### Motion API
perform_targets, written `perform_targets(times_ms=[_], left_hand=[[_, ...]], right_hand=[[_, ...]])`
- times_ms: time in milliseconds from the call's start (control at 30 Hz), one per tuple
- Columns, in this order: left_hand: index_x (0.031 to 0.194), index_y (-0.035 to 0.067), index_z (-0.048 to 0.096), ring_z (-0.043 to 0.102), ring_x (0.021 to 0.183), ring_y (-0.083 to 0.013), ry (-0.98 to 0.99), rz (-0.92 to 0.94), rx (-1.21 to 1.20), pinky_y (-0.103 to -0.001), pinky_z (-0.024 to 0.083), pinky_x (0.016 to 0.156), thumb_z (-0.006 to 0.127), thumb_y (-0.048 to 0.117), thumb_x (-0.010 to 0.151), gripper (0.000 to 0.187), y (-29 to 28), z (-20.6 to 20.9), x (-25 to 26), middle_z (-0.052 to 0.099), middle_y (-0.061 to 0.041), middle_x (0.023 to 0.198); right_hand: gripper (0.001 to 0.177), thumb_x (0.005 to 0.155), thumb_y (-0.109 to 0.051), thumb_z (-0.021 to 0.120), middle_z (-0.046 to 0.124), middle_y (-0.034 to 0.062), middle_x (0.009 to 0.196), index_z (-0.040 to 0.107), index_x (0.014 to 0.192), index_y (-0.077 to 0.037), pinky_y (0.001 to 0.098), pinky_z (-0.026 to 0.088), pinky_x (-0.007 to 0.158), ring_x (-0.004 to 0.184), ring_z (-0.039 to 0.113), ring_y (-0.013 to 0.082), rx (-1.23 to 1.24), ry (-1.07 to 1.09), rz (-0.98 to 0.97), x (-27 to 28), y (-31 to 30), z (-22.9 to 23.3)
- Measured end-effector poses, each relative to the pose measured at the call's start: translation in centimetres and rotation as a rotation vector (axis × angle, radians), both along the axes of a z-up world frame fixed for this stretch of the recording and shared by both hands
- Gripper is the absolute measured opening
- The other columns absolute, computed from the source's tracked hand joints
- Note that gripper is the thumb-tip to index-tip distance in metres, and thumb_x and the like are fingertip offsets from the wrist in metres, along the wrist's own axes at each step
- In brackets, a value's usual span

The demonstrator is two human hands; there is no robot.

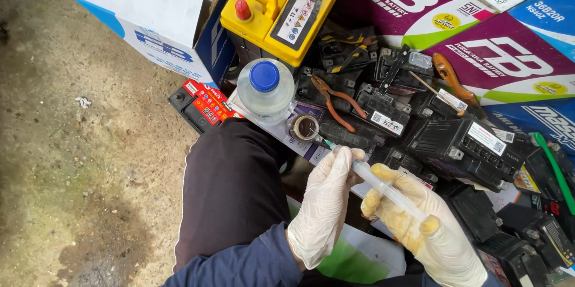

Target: Using a syringe to draw liquid from a bottle and refill battery components

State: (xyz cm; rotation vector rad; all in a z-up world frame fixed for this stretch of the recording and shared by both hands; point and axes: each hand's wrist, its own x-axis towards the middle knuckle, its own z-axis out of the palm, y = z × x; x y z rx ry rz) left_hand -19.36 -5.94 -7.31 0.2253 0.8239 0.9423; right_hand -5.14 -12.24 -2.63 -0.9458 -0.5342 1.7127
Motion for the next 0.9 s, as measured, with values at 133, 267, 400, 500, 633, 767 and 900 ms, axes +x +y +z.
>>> perform_targets(times_ms=[133, 267, 400, 500, 633, 767, 900], left_hand=[[0.1, 0.006, 0.073, 0.06, 0.087, -0.013, -0.039, 0.03, -0.007, -0.029, 0.051, 0.082, 0.059, 0.029, 0.104, 0.027, 0.0, -0.6, 0.3, 0.068, -0.004, 0.104], [0.102, 0.006, 0.074, 0.06, 0.085, -0.012, -0.025, 0.039, -0.045, -0.028, 0.049, 0.081, 0.059, 0.03, 0.103, 0.028, -0.2, -1.2, 0.5, 0.07, -0.003, 0.101], [0.101, 0.004, 0.073, 0.061, 0.082, -0.0134, -0.035, 0.058, -0.079, -0.028, 0.05, 0.08, 0.061, 0.031, 0.102, 0.03, -0.1, -1.5, 0.6, 0.069, -0.004, 0.098], [0.101, 0.003, 0.073, 0.062, 0.083, -0.0143, -0.035, 0.073, -0.079, -0.029, 0.05, 0.083, 0.061, 0.031, 0.102, 0.031, 0.1, -1.3, 0.6, 0.07, -0.006, 0.096], [0.104, 0.004, 0.072, 0.061, 0.079, -0.0143, -0.068, 0.067, -0.084, -0.029, 0.05, 0.077, 0.061, 0.033, 0.102, 0.032, 0.1, -1.5, 0.5, 0.069, -0.005, 0.092], [0.104, 0.004, 0.073, 0.059, 0.078, -0.012, -0.051, 0.073, -0.074, -0.027, 0.048, 0.078, 0.061, 0.034, 0.102, 0.032, 0.2, -1.3, 0.5, 0.068, -0.004, 0.089], [0.102, 0.006, 0.073, 0.06, 0.081, -0.0111, -0.051, 0.082, -0.048, -0.028, 0.048, 0.081, 0.061, 0.033, 0.102, 0.03, 0.3, -1.5, 0.5, 0.068, -0.002, 0.092]], right_hand=[[0.101, 0.078, -0.052, 0.099, 0.063, 0.018, 0.128, 0.051, 0.147, 0.004, 0.0432, 0.048, 0.1, 0.107, 0.063, 0.0268, -0.052, -0.005, -0.049, -0.3, -0.1, -0.4], [0.093, 0.081, -0.05, 0.091, 0.065, 0.0189, 0.122, 0.053, 0.146, 0.004, 0.034, 0.047, 0.094, 0.106, 0.065, 0.0249, -0.082, -0.051, -0.091, -0.1, -0.2, -0.8], [0.096, 0.075, -0.051, 0.088, 0.064, 0.0276, 0.108, 0.051, 0.148, 0.0, 0.0063, 0.041, 0.057, 0.068, 0.049, -0.0001, -0.209, -0.073, -0.089, 0.2, -0.2, -1.4], [0.095, 0.077, -0.049, 0.087, 0.065, 0.0232, 0.107, 0.051, 0.147, 0.005, 0.0081, 0.04, 0.061, 0.096, 0.063, 0.0118, -0.18, -0.077, -0.123, -0.3, 0.0, -1.4], [0.089, 0.08, -0.045, 0.083, 0.066, 0.0248, 0.107, 0.052, 0.148, 0.003, 0.0064, 0.038, 0.055, 0.095, 0.063, 0.0113, -0.171, -0.106, -0.128, -0.7, 0.4, -0.9], [0.087, 0.079, -0.046, 0.081, 0.067, 0.0266, 0.107, 0.055, 0.147, 0.001, 0.0088, 0.037, 0.057, 0.082, 0.057, 0.0061, -0.205, -0.124, -0.132, -0.8, 0.4, -1.2], [0.083, 0.082, -0.047, 0.079, 0.069, 0.0262, 0.106, 0.056, 0.147, 0.001, 0.0143, 0.037, 0.063, 0.084, 0.061, 0.0125, -0.166, -0.154, -0.125, -1.0, 0.5, -1.2]])
